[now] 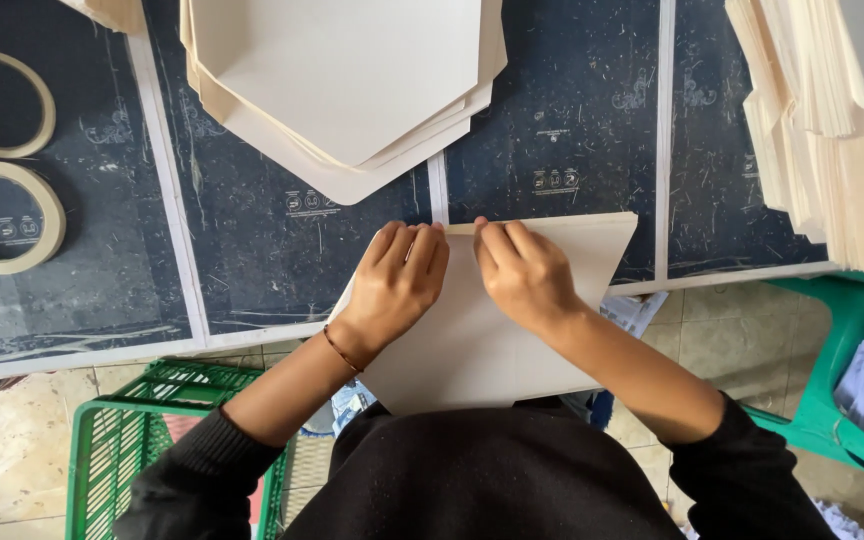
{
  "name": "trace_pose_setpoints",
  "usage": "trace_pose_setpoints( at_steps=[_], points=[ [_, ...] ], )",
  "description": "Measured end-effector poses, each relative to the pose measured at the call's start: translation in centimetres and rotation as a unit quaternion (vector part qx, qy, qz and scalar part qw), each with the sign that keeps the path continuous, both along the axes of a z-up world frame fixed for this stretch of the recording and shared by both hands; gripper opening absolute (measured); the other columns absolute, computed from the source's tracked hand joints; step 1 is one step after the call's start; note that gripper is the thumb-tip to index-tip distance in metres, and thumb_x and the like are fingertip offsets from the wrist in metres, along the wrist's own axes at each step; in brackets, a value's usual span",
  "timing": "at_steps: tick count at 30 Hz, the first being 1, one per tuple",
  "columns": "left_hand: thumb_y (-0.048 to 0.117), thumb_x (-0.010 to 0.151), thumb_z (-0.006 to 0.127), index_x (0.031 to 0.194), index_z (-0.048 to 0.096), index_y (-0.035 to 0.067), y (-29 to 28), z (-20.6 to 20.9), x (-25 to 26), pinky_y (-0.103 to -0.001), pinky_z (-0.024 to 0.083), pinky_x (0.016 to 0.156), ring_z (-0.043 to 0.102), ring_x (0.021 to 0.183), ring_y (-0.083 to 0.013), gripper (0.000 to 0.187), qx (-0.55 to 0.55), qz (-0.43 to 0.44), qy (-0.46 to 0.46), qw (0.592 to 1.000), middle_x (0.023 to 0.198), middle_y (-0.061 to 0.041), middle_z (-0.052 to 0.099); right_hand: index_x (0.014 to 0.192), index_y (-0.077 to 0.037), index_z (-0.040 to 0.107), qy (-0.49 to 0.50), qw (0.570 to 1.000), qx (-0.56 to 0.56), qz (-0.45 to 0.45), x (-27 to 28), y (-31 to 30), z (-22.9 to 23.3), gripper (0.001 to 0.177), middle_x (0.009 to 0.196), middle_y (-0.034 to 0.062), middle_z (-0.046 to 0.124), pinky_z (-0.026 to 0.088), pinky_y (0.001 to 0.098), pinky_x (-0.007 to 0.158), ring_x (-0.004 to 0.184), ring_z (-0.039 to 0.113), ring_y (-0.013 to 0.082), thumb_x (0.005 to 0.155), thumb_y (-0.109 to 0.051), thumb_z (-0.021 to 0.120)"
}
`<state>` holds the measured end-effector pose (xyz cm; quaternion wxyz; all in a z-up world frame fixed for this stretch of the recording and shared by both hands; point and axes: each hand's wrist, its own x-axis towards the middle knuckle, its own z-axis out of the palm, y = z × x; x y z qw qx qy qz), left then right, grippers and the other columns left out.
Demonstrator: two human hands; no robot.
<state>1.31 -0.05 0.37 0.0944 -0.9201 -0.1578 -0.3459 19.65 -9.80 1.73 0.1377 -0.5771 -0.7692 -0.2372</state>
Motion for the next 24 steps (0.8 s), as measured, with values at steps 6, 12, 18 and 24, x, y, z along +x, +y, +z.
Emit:
trace_pose_setpoints(
  at_steps=[6, 12, 18, 24],
  points=[
    [0.007, 0.102, 0.073, 0.109, 0.084, 0.004, -3.5, 0.7, -0.9, -0.035, 0.065, 0.095, 0.080, 0.091, -0.0237, 0.014, 0.030, 0.103, 0.033, 0.994, 0.101, -0.012, 0.076, 0.098, -0.006, 0.086, -0.033, 0.992, 0.073, -0.101, -3.7, -1.1, 2.3, 0.002, 0.092, 0.0070, 0.074, 0.061, 0.0170, 0.067, 0.087, 0.076, 0.0176, 0.098, -0.006, 0.084],
    [0.021, 0.100, 0.051, 0.137, 0.075, -0.005, -6.7, -1.4, -0.2, -0.041, 0.053, 0.116, 0.075, 0.127, -0.0347, 0.051, -0.025, 0.173, 0.058, 0.983, 0.135, -0.018, 0.072, 0.116, -0.005, 0.084, -0.083, 0.981, 0.036, -0.170, -5.1, -2.0, 2.8, 0.026, 0.109, 0.0054, 0.073, 0.058, 0.0133, 0.068, 0.105, 0.077, 0.0158, 0.106, 0.001, 0.060],
    [0.019, 0.106, 0.064, 0.129, 0.078, -0.004, -4.2, -0.5, -0.9, -0.041, 0.061, 0.104, 0.080, 0.111, -0.0348, 0.035, -0.042, 0.133, 0.016, 0.990, 0.123, -0.017, 0.073, 0.127, -0.007, 0.080, -0.050, 0.987, -0.011, -0.155, -4.2, -3.6, 1.5, 0.028, 0.123, 0.0048, 0.073, 0.062, 0.0178, 0.081, 0.119, 0.074, 0.0186, 0.106, -0.008, 0.062],
    [0.019, 0.104, 0.071, 0.096, 0.072, 0.010, 1.8, -0.6, 0.4, -0.036, 0.053, 0.074, 0.056, 0.077, -0.0236, 0.012, -0.095, 0.037, -0.014, 0.995, 0.090, -0.002, 0.049, 0.138, -0.002, 0.073, 0.149, 0.984, -0.036, -0.091, -3.3, -4.3, 4.7, 0.048, 0.142, 0.0142, 0.067, 0.063, 0.0361, 0.102, 0.135, 0.068, 0.0326, 0.092, 0.006, 0.064]
  ],
)
